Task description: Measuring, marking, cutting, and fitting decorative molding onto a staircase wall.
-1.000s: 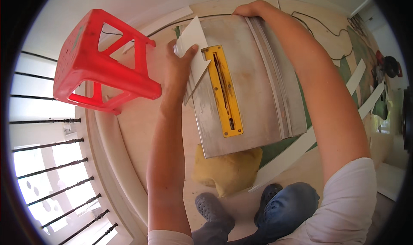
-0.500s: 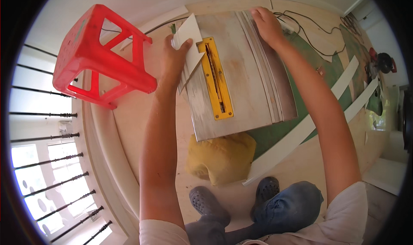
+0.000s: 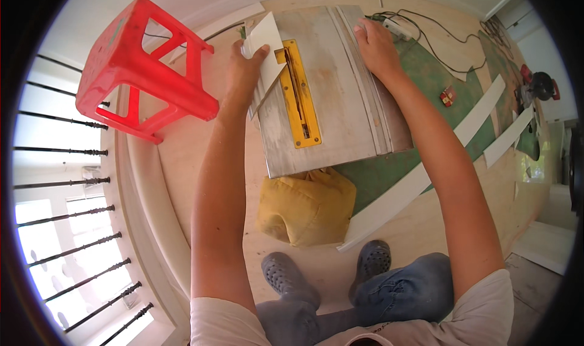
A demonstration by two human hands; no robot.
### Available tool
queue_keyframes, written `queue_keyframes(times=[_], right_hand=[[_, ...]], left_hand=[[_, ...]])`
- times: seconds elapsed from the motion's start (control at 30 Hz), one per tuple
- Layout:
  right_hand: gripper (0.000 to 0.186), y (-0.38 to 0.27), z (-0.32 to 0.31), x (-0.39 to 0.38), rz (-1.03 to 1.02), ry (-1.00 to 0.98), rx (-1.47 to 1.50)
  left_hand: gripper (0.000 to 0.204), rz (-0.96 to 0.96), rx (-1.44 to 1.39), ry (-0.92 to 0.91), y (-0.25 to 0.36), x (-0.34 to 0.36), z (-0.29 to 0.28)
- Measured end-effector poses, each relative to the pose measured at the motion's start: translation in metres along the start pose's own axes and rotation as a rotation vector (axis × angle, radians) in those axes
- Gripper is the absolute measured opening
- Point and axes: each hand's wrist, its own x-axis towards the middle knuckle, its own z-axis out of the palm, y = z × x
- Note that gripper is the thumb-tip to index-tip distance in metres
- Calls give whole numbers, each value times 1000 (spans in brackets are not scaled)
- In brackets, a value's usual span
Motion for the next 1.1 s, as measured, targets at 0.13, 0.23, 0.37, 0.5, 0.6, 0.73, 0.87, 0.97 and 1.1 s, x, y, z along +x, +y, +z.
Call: queue_keyframes(times=[0.13, 0.23, 0.37, 0.5, 0.6, 0.73, 0.87, 0.97, 1.1], right_hand=[[38, 0, 2, 0, -3, 28, 13], [39, 0, 3, -1, -1, 23, 12], [39, 0, 2, 1, -7, 30, 12], [40, 3, 2, 0, 7, 18, 23], [41, 0, 2, 1, 24, 7, 28], [42, 1, 2, 2, 48, -11, 33], [42, 2, 3, 1, 48, 1, 29], [43, 4, 3, 1, 56, 3, 33], [44, 2, 3, 0, 66, -9, 23]], left_hand=[[68, 9, 15, 5, -4, 1, 1], [69, -5, 8, 10, -1, 0, 3], [71, -15, -27, 18, 3, -2, 3], [72, -46, 15, 19, 6, -3, 3], [72, 8, 53, 16, 3, 0, 0], [70, 0, 17, 2, 6, -7, 1], [69, -15, 8, -16, 9, -12, -1], [69, -33, 20, -10, 15, -19, -2], [70, -22, 33, 3, 15, -25, -3]])
